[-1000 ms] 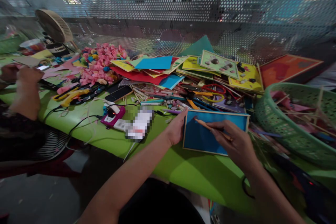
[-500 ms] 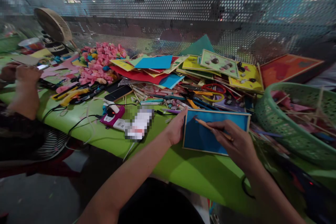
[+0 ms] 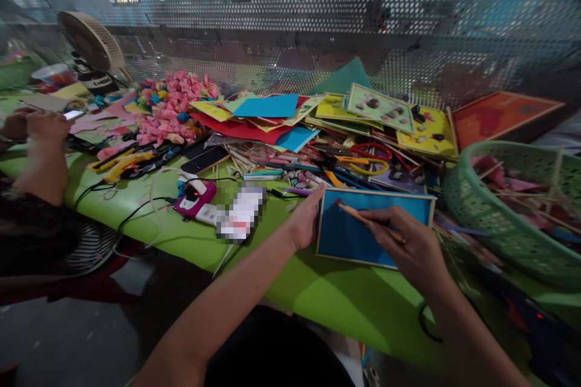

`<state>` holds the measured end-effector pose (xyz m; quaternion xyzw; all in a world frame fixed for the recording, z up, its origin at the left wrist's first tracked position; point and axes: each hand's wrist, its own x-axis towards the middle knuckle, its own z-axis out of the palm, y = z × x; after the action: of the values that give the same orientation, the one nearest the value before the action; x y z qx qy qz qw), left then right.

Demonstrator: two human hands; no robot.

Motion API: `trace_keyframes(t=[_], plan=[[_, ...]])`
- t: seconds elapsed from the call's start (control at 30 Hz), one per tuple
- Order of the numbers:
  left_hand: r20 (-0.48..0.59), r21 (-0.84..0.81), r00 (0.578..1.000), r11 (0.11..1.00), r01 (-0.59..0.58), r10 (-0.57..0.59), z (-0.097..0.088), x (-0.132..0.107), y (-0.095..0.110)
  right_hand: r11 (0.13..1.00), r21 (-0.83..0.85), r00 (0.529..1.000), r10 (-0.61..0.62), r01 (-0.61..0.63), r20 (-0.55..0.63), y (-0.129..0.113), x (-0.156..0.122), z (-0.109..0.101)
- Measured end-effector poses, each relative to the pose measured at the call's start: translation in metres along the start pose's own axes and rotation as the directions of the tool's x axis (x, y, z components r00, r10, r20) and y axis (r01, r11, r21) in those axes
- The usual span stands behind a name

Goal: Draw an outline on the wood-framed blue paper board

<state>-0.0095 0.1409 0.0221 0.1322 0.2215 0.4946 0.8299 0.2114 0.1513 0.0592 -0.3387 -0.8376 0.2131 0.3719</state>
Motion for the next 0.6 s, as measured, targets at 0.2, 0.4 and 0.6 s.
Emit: trace_keyframes(t=[0.2, 0.4, 0.6], plan=[[-0.051, 0.039, 0.998, 0.999, 0.026, -0.024, 0.0039, -0.0012, 0.0022, 1.000, -0.002, 0.999, 0.020, -0.020, -0.026, -0.0027, 0.0002, -0.0005], [-0.076, 0.041, 0.997, 0.999, 0.017, -0.014, 0.0045, -0.0023, 0.0012, 1.000, 0.006, 1.000, 0.016, -0.016, -0.010, -0.0027, -0.0001, -0.0003], [-0.062, 0.027, 0.998, 1.000, 0.015, -0.013, 0.0012, -0.0012, 0.0015, 1.000, 0.010, 0.999, 0.027, -0.027, -0.029, -0.0045, 0.0010, 0.0014]])
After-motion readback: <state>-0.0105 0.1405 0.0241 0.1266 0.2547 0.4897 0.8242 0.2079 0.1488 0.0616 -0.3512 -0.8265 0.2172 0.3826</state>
